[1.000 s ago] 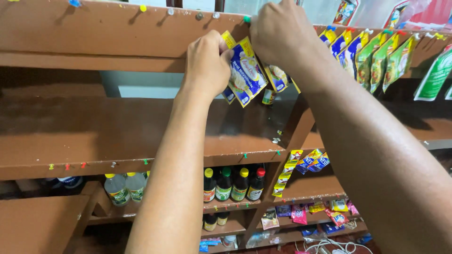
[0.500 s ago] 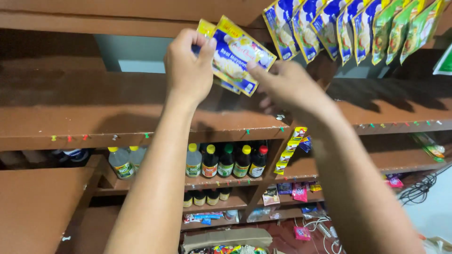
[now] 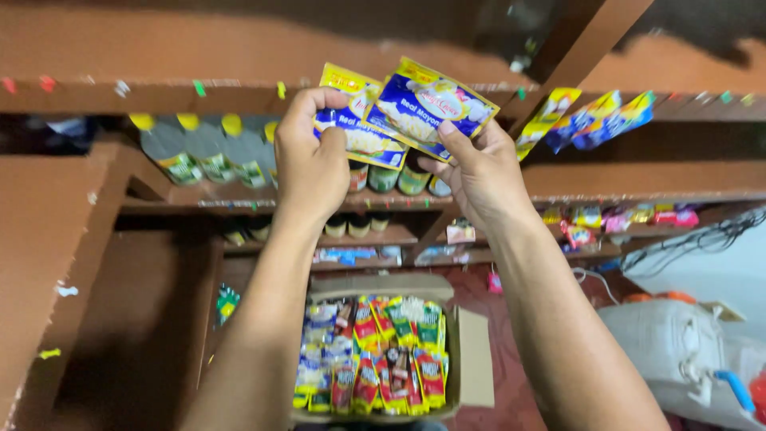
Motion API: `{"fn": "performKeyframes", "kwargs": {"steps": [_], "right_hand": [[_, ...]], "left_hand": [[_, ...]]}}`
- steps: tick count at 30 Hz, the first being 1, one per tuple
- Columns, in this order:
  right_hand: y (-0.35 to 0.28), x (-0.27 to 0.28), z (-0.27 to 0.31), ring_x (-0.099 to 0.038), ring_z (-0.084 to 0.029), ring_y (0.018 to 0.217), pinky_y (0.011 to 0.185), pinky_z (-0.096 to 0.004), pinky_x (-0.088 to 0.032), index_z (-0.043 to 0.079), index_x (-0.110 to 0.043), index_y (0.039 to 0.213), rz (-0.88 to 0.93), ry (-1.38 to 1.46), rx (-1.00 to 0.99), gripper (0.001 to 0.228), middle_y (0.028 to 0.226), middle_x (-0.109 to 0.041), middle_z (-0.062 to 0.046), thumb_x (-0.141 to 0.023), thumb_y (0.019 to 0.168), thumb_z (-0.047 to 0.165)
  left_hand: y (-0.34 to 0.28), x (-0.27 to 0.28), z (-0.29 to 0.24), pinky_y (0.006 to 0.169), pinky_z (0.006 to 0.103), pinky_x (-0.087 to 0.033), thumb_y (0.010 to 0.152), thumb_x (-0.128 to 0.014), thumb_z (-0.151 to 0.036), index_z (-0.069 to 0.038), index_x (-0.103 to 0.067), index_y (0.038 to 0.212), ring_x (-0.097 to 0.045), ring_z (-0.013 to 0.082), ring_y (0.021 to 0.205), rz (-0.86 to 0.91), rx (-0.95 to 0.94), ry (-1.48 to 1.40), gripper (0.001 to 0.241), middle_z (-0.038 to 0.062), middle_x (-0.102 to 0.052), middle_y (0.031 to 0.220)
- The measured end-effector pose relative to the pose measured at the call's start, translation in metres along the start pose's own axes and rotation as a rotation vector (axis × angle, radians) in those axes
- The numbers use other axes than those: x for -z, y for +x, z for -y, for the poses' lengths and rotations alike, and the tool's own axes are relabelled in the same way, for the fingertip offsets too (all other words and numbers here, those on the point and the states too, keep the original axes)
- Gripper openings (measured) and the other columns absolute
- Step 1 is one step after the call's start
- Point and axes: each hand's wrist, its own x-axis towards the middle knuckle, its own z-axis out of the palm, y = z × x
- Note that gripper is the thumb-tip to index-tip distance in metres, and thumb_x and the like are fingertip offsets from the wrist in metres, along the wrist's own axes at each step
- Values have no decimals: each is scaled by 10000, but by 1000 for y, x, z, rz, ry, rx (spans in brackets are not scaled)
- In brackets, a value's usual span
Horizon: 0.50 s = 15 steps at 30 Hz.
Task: Hanging packets of condiments (vinegar and mayonnaise) on thumbtacks on retail shelves from a cardboard box.
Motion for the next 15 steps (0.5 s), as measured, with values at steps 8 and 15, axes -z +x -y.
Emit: {"fn": "performKeyframes", "kwargs": {"steps": [8,15], "right_hand": [[-59,94,-142,-699,-239,1062,828,-410,-607,53,-526,1387,-95,-17,-346,403,1237,-696,-110,-599,992,89],[-124,168,-274,-681,-209,965,803,-383,-599,20,-579,1316,-193,-37,-583,345,1141,-708,-109,-639,987,105]], "left_hand": [[-147,12,129,877,277,-521,849,-491,99,22,-638,1149,-646,143,967,97,423,88,343,114,-706,1048],[-312,26,262,766,356,-523,815,-534,80,-52,-661,1162,-677,209,869,178,744,384,392,154,-721,971]]}}
